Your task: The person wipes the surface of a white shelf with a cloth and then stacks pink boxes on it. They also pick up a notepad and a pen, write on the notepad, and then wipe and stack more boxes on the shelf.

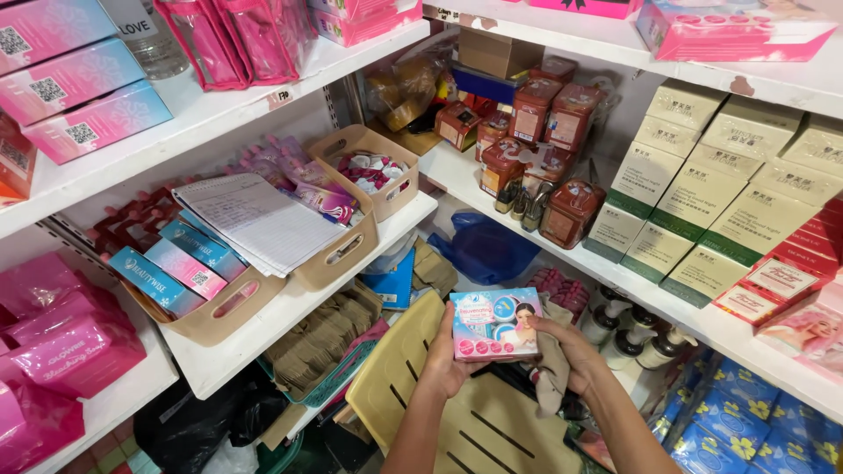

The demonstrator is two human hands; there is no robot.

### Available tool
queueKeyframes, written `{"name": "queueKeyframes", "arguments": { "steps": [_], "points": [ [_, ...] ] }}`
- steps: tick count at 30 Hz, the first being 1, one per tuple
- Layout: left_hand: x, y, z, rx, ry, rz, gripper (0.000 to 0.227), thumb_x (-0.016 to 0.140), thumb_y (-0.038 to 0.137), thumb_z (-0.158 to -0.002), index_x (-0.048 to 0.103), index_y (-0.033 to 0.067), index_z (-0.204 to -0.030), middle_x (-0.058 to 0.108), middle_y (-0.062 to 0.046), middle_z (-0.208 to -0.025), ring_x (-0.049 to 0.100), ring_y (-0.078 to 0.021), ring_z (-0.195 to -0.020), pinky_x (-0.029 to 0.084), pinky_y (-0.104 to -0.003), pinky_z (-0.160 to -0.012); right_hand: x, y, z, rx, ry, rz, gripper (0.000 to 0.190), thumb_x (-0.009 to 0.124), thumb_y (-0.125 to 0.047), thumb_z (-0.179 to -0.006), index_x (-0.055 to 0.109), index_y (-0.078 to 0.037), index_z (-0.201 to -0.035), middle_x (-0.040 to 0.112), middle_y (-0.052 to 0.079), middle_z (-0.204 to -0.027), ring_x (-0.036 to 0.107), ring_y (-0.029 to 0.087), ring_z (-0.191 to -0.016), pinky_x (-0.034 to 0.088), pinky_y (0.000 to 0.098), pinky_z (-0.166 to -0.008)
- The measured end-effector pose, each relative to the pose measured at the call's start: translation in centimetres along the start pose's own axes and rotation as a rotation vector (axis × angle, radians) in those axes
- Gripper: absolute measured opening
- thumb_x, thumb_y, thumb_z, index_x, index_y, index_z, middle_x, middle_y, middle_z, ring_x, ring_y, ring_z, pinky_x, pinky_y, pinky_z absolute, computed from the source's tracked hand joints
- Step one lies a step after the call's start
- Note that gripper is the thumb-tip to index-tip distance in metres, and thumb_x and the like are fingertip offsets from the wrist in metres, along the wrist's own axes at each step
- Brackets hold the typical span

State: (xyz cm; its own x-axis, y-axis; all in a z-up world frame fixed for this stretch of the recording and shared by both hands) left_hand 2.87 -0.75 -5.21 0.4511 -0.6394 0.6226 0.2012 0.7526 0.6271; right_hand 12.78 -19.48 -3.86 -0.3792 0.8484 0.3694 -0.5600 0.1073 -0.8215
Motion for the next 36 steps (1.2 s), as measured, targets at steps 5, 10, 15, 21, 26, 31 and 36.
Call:
{"name": "queueKeyframes", "arguments": {
  "steps": [5,10,15,21,26,31,36],
  "points": [
    [-1.8,-1.2,-2.6,0.263,0.244,-0.246,0.076,0.05,0.066,-0.092,0.04,0.0191,-0.151,0.058,-0.008,-0.143,0.059,-0.026,-0.129,0.046,-0.045,-0.108,3.5,-3.5,3.0,-0.303,0.176,0.241,0.053,0.085,-0.022,-0.074,0.067,-0.001,-0.119,0.077,0.01,-0.1,0.072,0.021,-0.083,0.057,0.0377,-0.073],
    [1.1,-2.0,-1.8,0.3,0.182,-0.131,0.072,0.043,0.066,-0.096,0.044,0.0226,-0.152,0.054,-0.001,-0.148,0.052,-0.0194,-0.131,0.039,-0.037,-0.108,9.0,-4.9,7.0,-0.749,0.251,0.672,0.06,0.083,-0.022,-0.074,0.063,-0.003,-0.127,0.078,0.011,-0.105,0.075,0.025,-0.093,0.057,0.036,-0.084],
    [0.0,-3.6,-3.7,0.188,-0.124,0.385,0.072,0.036,0.068,-0.094,0.061,0.0119,-0.132,0.07,-0.01,-0.121,0.068,-0.0285,-0.111,0.054,-0.045,-0.097,14.2,-4.4,9.9,-0.963,0.115,1.242,0.07,0.078,-0.036,-0.081,0.056,-0.003,-0.138,0.063,0.024,-0.115,0.063,0.042,-0.104,0.052,0.047,-0.088],
    [-0.4,-1.9,-2.0,0.276,-0.425,0.57,0.053,0.042,0.057,-0.098,0.064,0.0145,-0.122,0.068,-0.009,-0.117,0.064,-0.0284,-0.112,0.053,-0.044,-0.1,18.2,-5.7,13.5,-1.013,-0.108,1.258,0.068,0.073,-0.046,-0.085,0.057,-0.01,-0.14,0.061,0.019,-0.122,0.059,0.039,-0.112,0.052,0.0449,-0.089],
    [0.4,-2.6,-1.4,0.261,-0.712,0.663,0.049,0.043,0.055,-0.106,0.061,0.0116,-0.123,0.065,-0.01,-0.125,0.061,-0.0287,-0.121,0.049,-0.043,-0.112,18.4,-2.4,12.1,-1.245,-0.118,1.523,0.06,0.072,-0.046,-0.086,0.062,-0.014,-0.137,0.058,0.017,-0.124,0.053,0.038,-0.113,0.048,0.0466,-0.091],
    [1.5,-1.5,1.4,0.121,-0.803,0.749,0.05,0.042,0.048,-0.109,0.056,0.0079,-0.135,0.061,-0.014,-0.138,0.058,-0.0319,-0.129,0.044,-0.048,-0.118,14.9,-3.6,10.1,-1.339,-0.034,1.615,0.05,0.07,-0.037,-0.087,0.068,-0.019,-0.132,0.059,0.014,-0.116,0.053,0.035,-0.103,0.048,0.046,-0.086],
    [3.2,-0.4,4.5,-0.044,-0.591,0.679,0.078,0.037,0.059,-0.09,0.05,0.0072,-0.147,0.052,-0.022,-0.151,0.048,-0.0464,-0.137,0.032,-0.066,-0.114,9.6,-8.2,8.3,-1.145,0.348,1.608,0.044,0.07,-0.037,-0.088,0.072,-0.014,-0.126,0.062,0.018,-0.11,0.053,0.034,-0.091,0.049,0.0438,-0.079]
  ]
}}
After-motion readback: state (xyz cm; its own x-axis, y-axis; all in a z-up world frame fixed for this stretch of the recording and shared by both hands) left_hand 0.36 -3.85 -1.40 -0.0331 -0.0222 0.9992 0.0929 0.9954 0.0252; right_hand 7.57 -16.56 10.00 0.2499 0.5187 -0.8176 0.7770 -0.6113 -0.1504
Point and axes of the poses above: each hand's wrist, its own z-axis away from the middle knuckle, its own x-axis out of the palm, y = z × x, the point moved 6 cm from there along -z, towards the middle knuckle
